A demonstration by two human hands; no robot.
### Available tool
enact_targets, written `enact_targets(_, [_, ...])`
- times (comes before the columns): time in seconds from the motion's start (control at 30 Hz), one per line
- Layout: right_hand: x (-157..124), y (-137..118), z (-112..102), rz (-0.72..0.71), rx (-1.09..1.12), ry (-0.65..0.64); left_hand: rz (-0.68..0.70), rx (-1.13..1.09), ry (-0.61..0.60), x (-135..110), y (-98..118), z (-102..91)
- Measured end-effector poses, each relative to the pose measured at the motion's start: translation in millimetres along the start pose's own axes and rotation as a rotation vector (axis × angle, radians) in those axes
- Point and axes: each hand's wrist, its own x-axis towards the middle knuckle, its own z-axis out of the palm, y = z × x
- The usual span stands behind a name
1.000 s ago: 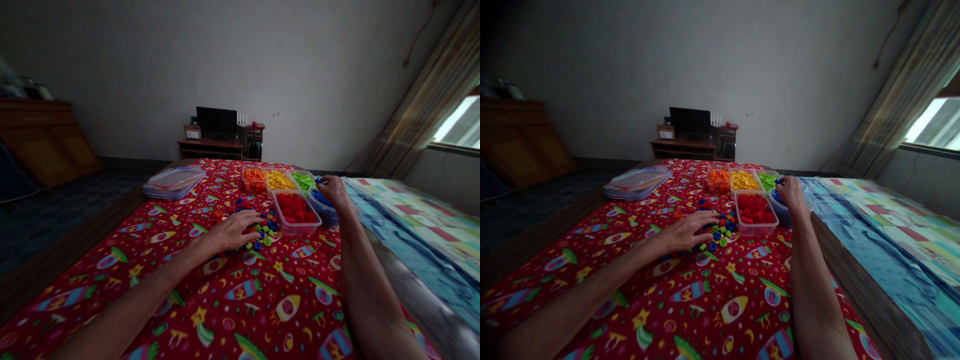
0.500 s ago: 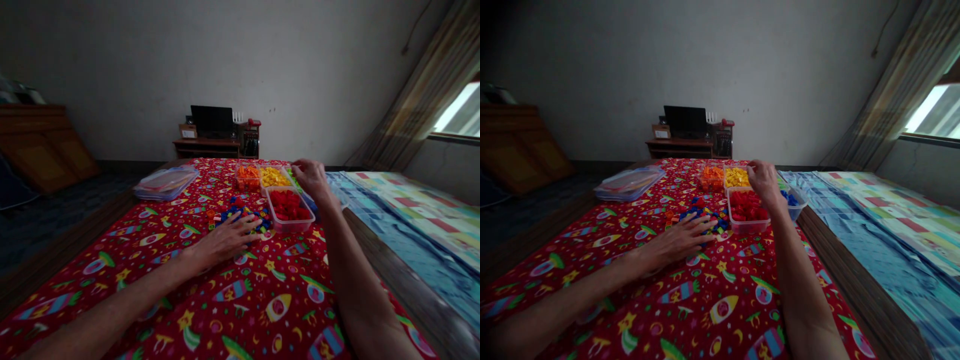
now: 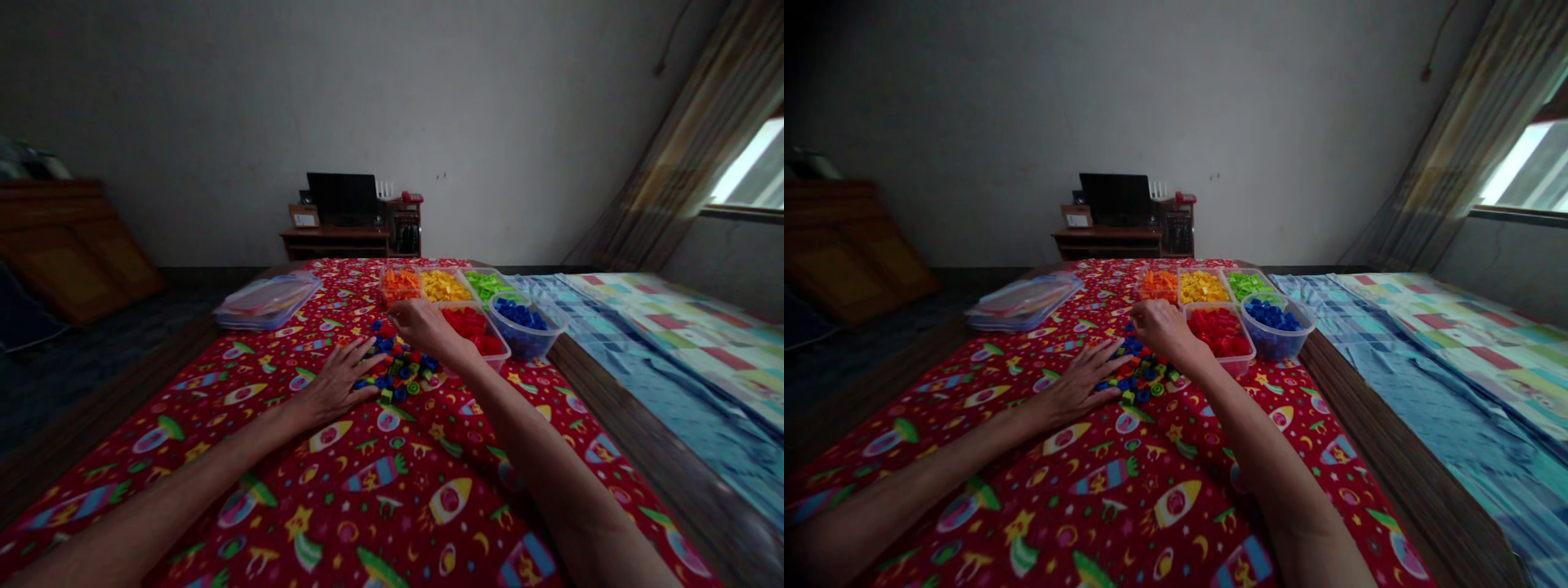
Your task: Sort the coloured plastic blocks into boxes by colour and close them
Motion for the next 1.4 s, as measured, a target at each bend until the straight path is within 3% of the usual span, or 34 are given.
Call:
enact_targets(0.27, [2.2, 12.1, 0.8, 0.057, -0.022, 0.005, -0.155, -0.164, 0.215, 78.7, -44.6, 14.8])
enact_targets(0.4, [2.7, 17.3, 3.8, 0.080, -0.048, -0.009, -0.290, -0.260, 0.105, 107.8, -63.5, 7.4])
enact_targets(0.5, [1.9, 17.9, 9.9, 0.065, -0.048, -0.063, -0.251, -0.305, -0.052, 115.3, -67.1, 2.0])
enact_targets(0.63, [-0.5, 15.5, 30.3, -0.047, -0.051, -0.191, -0.250, -0.305, -0.115, 110.9, -63.5, -0.5])
enact_targets(0.8, [0.6, 18.2, 57.6, -0.097, -0.142, -0.346, -0.350, -0.402, 0.012, 91.9, -66.8, -3.5])
enact_targets(1.0, [-2.0, 16.6, 50.2, -0.047, -0.184, -0.314, -0.389, -0.432, 0.067, 64.0, -76.8, -8.4])
enact_targets(1.17, [-7.8, 10.3, 42.9, -0.070, -0.148, -0.171, -0.400, -0.419, 0.127, 49.8, -77.6, -24.5])
enact_targets(1.27, [-10.6, 7.3, 42.1, -0.117, -0.112, -0.059, -0.365, -0.494, -0.006, 43.0, -74.7, -42.4])
enact_targets(1.4, [-11.8, 3.5, 41.9, -0.140, -0.069, -0.026, -0.307, -0.398, -0.381, 38.0, -57.3, -57.4])
